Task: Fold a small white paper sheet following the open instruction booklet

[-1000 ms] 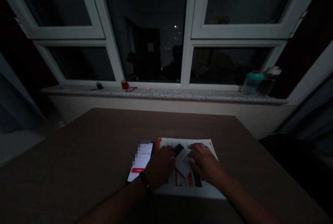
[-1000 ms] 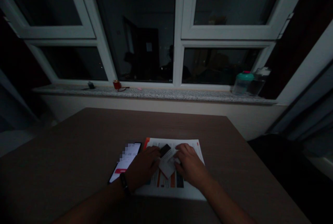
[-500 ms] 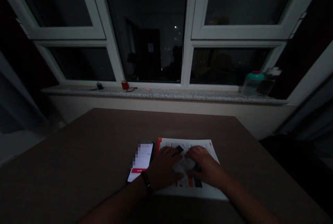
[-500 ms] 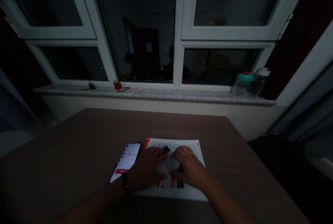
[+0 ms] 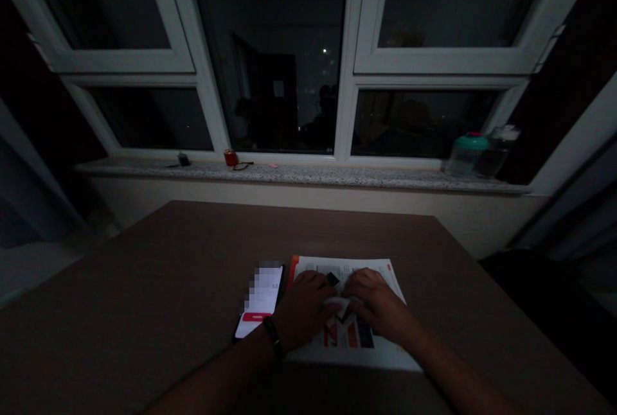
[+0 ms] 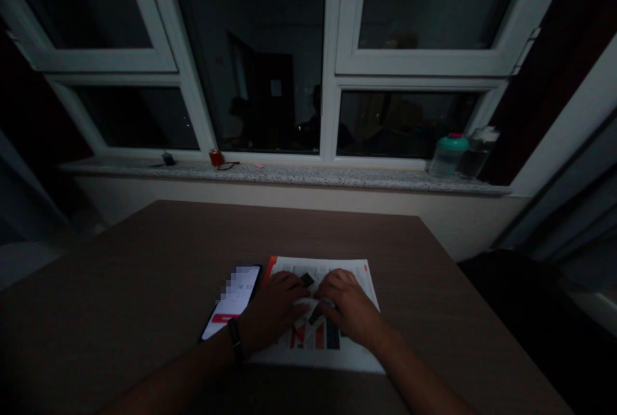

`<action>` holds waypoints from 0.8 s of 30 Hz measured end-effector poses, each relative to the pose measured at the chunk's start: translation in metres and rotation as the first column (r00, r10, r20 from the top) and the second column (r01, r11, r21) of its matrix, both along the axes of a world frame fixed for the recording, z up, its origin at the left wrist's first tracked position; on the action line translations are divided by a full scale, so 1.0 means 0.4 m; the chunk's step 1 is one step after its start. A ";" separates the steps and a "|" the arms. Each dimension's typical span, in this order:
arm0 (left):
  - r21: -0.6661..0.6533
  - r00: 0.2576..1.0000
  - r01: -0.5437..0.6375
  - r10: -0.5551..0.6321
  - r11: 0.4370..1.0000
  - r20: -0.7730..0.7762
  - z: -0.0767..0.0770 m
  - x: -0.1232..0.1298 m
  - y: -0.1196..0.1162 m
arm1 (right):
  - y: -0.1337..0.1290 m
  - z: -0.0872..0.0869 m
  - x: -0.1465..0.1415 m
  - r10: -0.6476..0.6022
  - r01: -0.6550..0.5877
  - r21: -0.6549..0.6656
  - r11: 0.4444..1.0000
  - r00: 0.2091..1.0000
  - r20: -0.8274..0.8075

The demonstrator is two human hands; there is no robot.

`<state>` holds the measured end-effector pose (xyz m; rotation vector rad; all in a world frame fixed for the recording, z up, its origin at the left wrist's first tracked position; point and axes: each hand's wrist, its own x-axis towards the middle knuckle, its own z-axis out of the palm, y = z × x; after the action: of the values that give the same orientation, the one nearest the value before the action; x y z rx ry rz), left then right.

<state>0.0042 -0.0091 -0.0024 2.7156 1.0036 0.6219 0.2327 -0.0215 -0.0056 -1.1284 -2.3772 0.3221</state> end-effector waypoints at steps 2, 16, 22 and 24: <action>-0.014 1.000 0.001 -0.001 1.000 0.007 0.001 0.000 -0.002 | 0.008 -0.005 -0.005 -0.025 0.026 0.015 1.000 0.999 -0.022; 0.245 0.976 0.186 -0.150 0.951 -0.160 0.036 0.016 -0.035 | 0.049 -0.021 -0.030 -0.237 0.238 0.001 0.971 0.968 -0.077; 0.208 0.952 0.236 -0.182 0.949 -0.248 0.027 0.019 -0.038 | 0.056 -0.027 -0.031 -0.275 0.276 -0.006 0.961 0.957 -0.096; 0.193 0.958 0.182 -0.130 0.964 -0.256 0.022 0.020 -0.037 | 0.058 -0.033 -0.030 -0.278 0.278 -0.011 0.960 0.954 -0.109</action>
<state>0.0121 -0.0237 0.0065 3.0839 0.7963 0.3985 0.2208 0.0016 -0.0189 -1.3864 -2.0887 0.2732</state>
